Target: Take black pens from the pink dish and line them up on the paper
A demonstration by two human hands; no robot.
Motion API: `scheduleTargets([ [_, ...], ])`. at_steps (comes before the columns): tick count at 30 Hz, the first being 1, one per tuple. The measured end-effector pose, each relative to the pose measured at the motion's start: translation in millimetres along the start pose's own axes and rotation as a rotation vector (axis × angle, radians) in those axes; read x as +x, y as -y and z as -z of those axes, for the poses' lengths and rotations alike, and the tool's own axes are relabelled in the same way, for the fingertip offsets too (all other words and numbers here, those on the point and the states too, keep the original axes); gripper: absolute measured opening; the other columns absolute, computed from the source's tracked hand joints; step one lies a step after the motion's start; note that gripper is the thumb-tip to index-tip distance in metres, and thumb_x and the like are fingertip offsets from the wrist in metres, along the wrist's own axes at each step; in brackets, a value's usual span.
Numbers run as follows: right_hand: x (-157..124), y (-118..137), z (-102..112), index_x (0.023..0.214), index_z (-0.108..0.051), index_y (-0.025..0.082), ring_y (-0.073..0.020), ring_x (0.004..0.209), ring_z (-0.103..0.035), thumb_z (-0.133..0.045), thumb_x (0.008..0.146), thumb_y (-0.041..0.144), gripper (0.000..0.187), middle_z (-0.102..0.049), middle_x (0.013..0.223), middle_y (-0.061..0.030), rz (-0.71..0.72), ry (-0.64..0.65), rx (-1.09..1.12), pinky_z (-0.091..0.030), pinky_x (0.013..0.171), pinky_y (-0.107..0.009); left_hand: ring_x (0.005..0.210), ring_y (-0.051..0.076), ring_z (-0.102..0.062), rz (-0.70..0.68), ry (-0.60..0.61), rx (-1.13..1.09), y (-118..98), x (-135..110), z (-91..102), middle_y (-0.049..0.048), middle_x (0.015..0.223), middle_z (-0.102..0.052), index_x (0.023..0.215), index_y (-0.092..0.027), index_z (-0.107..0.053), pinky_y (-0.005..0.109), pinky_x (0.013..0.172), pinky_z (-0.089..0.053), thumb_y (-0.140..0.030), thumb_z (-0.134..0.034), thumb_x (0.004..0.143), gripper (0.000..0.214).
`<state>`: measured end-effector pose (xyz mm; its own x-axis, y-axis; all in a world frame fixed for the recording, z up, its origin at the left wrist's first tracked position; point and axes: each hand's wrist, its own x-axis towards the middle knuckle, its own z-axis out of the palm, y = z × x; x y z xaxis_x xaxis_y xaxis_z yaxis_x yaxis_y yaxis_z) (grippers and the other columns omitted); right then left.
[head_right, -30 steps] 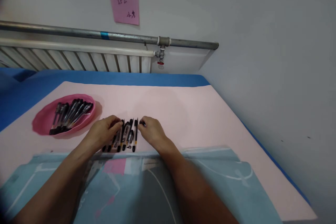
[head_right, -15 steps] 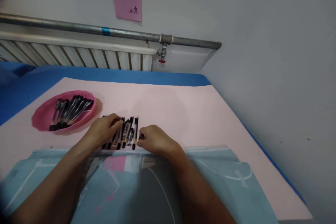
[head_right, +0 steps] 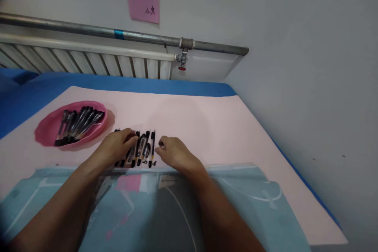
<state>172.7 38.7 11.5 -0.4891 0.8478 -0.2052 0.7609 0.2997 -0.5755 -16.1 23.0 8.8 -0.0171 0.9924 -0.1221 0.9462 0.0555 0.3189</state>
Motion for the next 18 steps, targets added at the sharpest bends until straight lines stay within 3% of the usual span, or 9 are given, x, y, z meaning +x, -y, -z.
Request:
scheduleTargets([
  [4, 3, 1, -1, 0.105, -0.056, 0.013, -0.0166, 0.076, -0.053, -0.049, 0.078, 0.024, 0.030, -0.062, 0.093, -0.0100, -0.039, -0.131, 0.026, -0.036, 0.064, -0.026, 0.074, 0.023, -0.061, -0.012, -0.008, 0.007, 1, 1, -0.2, 0.0079, 0.078, -0.068, 0.084, -0.018, -0.060, 0.028, 0.058, -0.036, -0.033, -0.038, 0.082, 0.026],
  [13, 5, 2, -5, 0.086, -0.060, 0.015, -0.0135, 0.070, -0.051, -0.051, 0.070, 0.010, 0.019, -0.061, 0.083, -0.0061, -0.015, -0.083, 0.015, -0.034, 0.061, -0.024, 0.074, 0.022, -0.061, -0.002, -0.014, -0.022, 3, 2, -0.6, 0.0078, 0.079, -0.068, 0.085, -0.018, -0.061, 0.027, 0.059, -0.037, -0.034, -0.039, 0.081, 0.028],
  [18, 7, 0, -6, 0.083, -0.060, 0.016, -0.0126, 0.065, -0.051, -0.048, 0.072, 0.011, 0.016, -0.061, 0.076, -0.0038, 0.024, -0.110, 0.025, -0.033, 0.059, -0.023, 0.072, 0.019, -0.061, 0.078, -0.161, -0.125, 18, 2, 14.0, 0.0046, 0.076, -0.068, 0.088, -0.019, -0.062, 0.025, 0.060, -0.039, -0.033, -0.040, 0.081, 0.027],
])
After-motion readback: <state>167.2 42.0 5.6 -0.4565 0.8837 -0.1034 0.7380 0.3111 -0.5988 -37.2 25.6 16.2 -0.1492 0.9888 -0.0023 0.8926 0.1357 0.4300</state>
